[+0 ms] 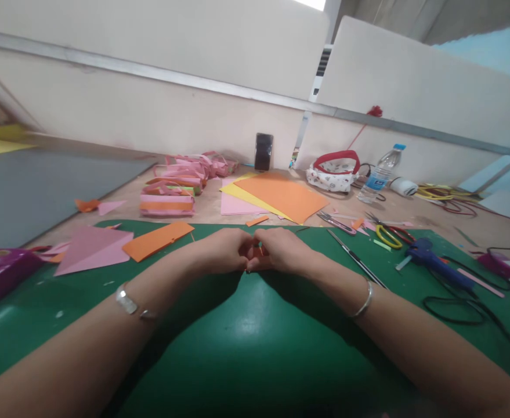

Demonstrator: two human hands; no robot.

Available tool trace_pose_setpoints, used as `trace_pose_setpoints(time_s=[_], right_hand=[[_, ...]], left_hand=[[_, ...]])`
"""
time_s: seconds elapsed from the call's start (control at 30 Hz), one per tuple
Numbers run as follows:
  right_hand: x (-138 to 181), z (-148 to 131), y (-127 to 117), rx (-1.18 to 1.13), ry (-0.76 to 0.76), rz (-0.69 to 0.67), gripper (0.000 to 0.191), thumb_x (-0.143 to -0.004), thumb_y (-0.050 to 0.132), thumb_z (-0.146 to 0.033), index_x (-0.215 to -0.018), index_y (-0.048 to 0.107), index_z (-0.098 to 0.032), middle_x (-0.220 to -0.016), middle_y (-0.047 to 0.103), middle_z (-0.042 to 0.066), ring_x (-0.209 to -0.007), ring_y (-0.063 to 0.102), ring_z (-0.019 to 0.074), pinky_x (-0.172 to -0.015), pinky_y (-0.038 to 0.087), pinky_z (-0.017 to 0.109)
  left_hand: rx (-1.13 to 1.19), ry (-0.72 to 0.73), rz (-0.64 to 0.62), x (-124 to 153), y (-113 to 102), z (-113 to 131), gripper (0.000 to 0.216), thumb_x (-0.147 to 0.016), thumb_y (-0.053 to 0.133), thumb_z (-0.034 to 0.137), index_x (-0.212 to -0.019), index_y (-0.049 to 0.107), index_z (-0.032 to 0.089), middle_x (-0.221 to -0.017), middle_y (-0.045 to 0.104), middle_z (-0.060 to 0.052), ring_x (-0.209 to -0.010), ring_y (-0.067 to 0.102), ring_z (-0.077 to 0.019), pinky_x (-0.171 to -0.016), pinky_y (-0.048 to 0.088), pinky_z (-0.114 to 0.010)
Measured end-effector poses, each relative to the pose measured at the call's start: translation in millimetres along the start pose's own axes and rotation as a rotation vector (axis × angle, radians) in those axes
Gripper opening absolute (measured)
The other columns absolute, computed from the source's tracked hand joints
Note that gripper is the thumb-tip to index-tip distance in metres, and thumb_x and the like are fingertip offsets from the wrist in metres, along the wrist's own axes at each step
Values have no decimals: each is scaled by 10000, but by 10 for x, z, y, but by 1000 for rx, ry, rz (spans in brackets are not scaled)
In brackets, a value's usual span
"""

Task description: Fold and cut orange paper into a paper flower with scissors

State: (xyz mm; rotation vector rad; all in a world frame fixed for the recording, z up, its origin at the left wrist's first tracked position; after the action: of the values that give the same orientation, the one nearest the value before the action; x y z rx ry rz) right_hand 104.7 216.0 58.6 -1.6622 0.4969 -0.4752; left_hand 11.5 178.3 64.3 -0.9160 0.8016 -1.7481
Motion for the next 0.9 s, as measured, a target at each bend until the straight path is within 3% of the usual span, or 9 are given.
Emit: trace_pose_setpoints(time_s=[0.13,0.37,0.47,0.6,0.9], right_hand=[[6,9,-44,-14,-28,-52,372,-697,677,-463,-874,548,-162,-857,622,63,-741,553,186,-527,279,233],[151,284,-104,-51,12,-142,390,-609,745,-413,-822,526,-171,-791,589,29,-702,522,165,-500,312,212],[190,350,-99,-84,22,-172,398,-591,751,-424,-800,517,-179,-778,574,13,-694,508,155,-502,317,206],[192,355,-85,-103,23,-191,390,-604,741,-415,-817,511,-184,-789,569,8,-700,504,151,-505,317,203],[198,327,-125,-108,30,-202,403,-621,738,-421,-852,520,-174,-826,572,26,-719,504,157,-516,318,208]], left_hand=[[-14,-13,12,1,12,-27,76,-622,514,176,-678,558,204,-652,610,31,-667,560,-154,-559,353,-230],[-51,-45,32,42,-9,-33,95,-636,519,198,-707,582,206,-675,611,23,-627,547,-140,-528,353,-223],[-74,-52,58,33,8,-36,65,-659,532,275,-651,550,213,-637,587,24,-603,526,-142,-501,316,-232],[-111,-95,89,-30,57,-75,231,-635,577,430,-598,485,221,-596,555,27,-575,495,-153,-481,267,-253],[-140,-219,-26,196,-109,-394,309,-606,595,503,-542,502,216,-522,516,34,-534,489,-162,-475,261,-261]])
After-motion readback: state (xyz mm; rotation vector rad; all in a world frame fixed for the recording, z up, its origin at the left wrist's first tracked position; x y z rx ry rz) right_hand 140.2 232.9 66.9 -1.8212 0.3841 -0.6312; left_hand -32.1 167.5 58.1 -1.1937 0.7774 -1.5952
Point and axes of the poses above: each hand's wrist, its own x-axis away from the middle knuckle, its own y-axis out of the palm, z = x × y, the point moved 5 cm from there along -x, towards the middle knuckle
